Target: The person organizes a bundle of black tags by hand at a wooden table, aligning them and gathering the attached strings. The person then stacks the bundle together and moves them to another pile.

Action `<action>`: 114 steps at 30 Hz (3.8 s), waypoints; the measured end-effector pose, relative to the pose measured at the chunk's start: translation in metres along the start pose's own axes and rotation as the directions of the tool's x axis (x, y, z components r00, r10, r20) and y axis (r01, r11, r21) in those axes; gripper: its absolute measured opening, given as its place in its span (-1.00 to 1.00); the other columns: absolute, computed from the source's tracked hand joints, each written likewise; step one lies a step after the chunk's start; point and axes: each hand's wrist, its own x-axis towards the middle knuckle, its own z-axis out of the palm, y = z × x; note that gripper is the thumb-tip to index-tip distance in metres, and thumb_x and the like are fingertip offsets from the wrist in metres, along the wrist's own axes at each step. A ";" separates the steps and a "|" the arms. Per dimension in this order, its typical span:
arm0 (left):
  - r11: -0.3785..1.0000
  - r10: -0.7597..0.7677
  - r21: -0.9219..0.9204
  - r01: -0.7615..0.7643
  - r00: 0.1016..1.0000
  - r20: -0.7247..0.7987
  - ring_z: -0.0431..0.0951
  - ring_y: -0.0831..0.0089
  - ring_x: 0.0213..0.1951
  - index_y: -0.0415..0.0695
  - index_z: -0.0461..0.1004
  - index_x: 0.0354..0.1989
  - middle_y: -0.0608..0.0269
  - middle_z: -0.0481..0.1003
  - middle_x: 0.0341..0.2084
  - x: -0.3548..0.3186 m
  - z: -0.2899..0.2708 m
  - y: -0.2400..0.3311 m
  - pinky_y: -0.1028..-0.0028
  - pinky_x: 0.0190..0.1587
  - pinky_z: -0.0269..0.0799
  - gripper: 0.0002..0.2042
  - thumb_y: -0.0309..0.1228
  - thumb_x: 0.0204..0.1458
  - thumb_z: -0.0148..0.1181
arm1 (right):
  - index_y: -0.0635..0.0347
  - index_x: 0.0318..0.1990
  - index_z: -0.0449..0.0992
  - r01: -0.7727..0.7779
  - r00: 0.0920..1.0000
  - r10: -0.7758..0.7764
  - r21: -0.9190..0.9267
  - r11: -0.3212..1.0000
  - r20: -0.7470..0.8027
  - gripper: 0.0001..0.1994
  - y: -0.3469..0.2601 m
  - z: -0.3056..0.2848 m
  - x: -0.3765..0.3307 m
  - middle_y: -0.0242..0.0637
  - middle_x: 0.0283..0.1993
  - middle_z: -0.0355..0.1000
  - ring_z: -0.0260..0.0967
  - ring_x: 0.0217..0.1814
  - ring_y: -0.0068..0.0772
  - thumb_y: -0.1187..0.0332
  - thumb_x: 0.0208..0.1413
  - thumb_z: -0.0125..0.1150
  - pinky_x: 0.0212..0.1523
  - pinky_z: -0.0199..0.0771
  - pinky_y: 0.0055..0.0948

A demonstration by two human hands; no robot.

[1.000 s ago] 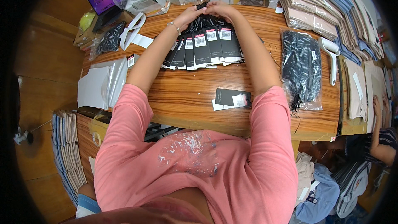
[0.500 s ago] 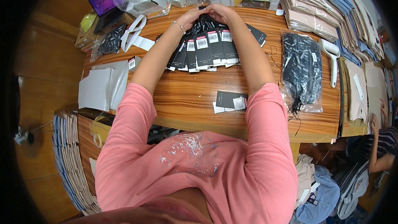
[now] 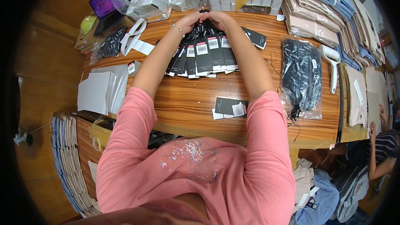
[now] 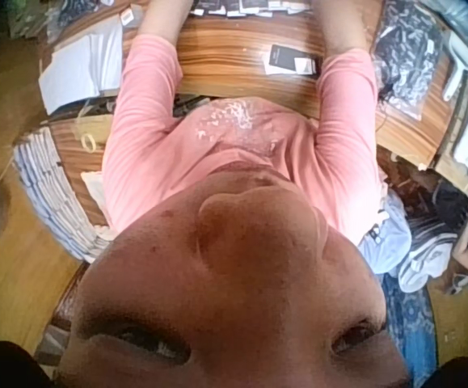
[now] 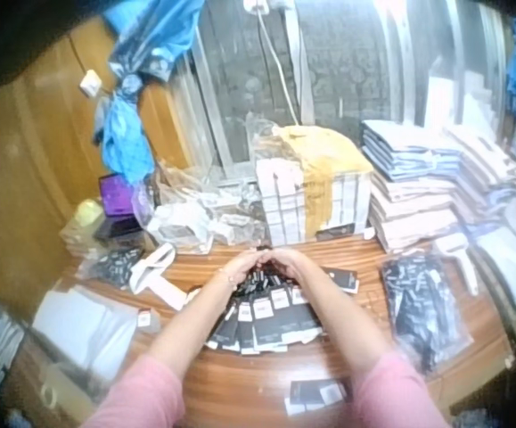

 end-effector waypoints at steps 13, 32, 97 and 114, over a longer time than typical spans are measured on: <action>0.994 0.090 -0.073 -0.087 0.995 0.040 0.19 0.70 -0.55 -0.12 0.37 -0.46 0.49 0.29 -0.63 -0.027 0.007 0.020 0.73 -0.51 0.06 -0.72 -0.17 0.08 -0.11 | 0.34 -0.08 0.19 0.181 0.983 -0.179 0.288 0.940 -0.031 -0.68 -0.001 0.000 -0.011 -0.21 -0.37 0.32 0.33 -0.45 -0.43 0.67 -0.07 -0.12 -0.27 0.39 -0.54; 0.940 0.324 -0.081 -0.333 0.941 -0.100 0.09 0.69 -0.67 -0.29 0.39 -0.20 0.52 0.15 -0.73 -0.059 0.005 0.019 0.63 -0.50 0.19 -0.75 -0.48 0.05 -0.21 | 0.26 0.06 0.07 0.451 0.892 -0.424 0.329 0.830 -0.155 -0.60 -0.004 0.009 -0.055 -0.26 -0.52 0.26 0.28 -0.48 -0.40 0.63 0.01 -0.19 -0.39 0.34 -0.55; 0.912 0.353 0.236 -0.335 0.935 -0.040 0.17 0.69 -0.62 -0.28 0.47 -0.50 0.43 0.31 -0.69 -0.095 0.002 0.063 0.67 -0.54 0.12 -0.74 -0.29 -0.01 0.04 | 0.36 -0.08 0.19 0.680 0.726 -0.666 0.322 0.659 -0.171 -0.72 -0.034 0.000 -0.152 -0.30 -0.51 0.14 0.07 -0.45 -0.47 0.60 -0.01 -0.19 -0.29 0.17 -0.53; 0.371 0.443 0.769 -0.521 0.827 0.346 0.43 0.52 -0.47 -0.16 0.53 -0.48 0.26 0.49 -0.57 -0.088 0.034 0.047 0.54 -0.36 0.31 -0.85 -0.39 -0.25 0.24 | 0.34 -0.08 0.18 0.688 0.720 -0.667 0.328 0.648 -0.191 -0.72 -0.036 -0.004 -0.159 -0.29 -0.51 0.13 0.07 -0.46 -0.46 0.62 -0.01 -0.21 -0.26 0.18 -0.48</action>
